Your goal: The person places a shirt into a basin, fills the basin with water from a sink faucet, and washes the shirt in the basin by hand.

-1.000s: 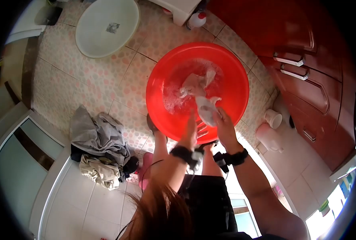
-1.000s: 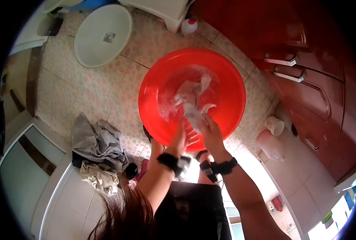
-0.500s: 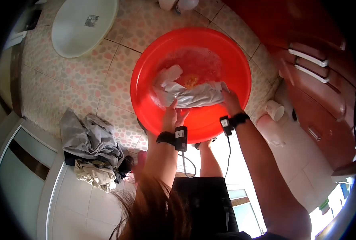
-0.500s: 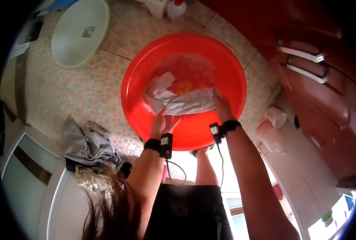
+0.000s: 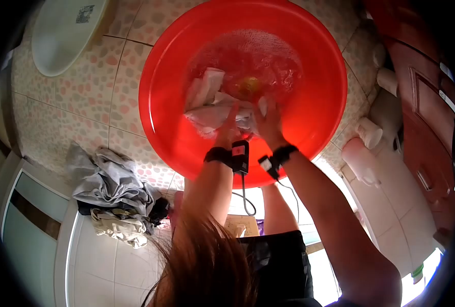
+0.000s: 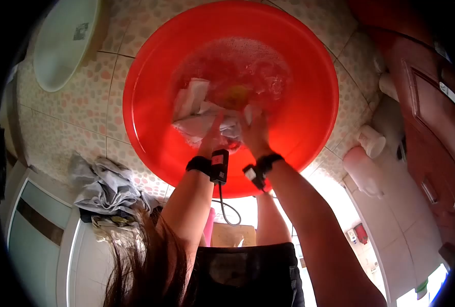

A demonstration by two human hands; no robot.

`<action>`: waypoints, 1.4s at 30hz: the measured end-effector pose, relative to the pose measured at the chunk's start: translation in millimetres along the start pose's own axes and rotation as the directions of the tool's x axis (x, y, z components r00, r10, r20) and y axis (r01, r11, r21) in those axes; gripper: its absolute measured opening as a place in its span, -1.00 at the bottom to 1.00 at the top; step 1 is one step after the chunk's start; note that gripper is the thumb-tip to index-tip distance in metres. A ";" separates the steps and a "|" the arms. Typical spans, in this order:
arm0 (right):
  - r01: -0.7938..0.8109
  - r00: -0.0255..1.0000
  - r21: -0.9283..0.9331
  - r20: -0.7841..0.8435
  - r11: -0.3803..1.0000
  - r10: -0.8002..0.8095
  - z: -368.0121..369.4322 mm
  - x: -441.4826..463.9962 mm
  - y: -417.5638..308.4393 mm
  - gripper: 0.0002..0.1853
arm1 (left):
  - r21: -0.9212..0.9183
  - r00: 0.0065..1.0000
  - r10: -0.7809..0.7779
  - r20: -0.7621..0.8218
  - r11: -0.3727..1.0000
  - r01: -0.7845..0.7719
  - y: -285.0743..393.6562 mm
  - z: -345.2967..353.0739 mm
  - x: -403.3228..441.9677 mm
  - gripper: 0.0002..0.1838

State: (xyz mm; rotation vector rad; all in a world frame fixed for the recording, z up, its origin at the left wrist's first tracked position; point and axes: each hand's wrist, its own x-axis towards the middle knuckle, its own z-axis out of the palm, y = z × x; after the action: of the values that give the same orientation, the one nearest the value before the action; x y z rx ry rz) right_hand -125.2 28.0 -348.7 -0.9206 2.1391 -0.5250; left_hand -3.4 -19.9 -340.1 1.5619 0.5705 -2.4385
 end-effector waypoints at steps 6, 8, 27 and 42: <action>-0.071 0.976 0.346 0.219 0.935 -0.007 -49.4 -38.8 -80.5 -0.74 | -0.114 0.980 0.004 0.200 0.993 0.019 -5.6 20.5 -16.6 -0.65; -0.035 0.977 0.295 0.213 0.955 -0.030 -47.4 -31.2 -85.8 -0.75 | -0.141 0.986 0.039 0.165 0.990 -0.016 -11.1 27.7 -23.4 -0.71; 0.677 0.729 -0.485 0.544 0.553 -0.415 -43.6 15.5 -31.0 -0.25 | -0.129 0.975 0.006 -0.223 0.991 -0.035 14.7 -24.4 -11.2 -0.28; -0.014 0.563 0.255 0.801 0.967 -0.203 -96.2 -1.5 -94.6 -0.68 | -0.280 0.984 0.173 0.035 0.947 -0.157 26.1 21.1 -32.3 -0.32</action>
State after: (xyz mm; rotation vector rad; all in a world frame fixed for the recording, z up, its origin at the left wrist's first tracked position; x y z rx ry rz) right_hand -155.3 -25.9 -228.7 -0.9018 1.1311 -0.2848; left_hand 2.2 -53.9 -308.8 1.3621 0.7041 -2.1661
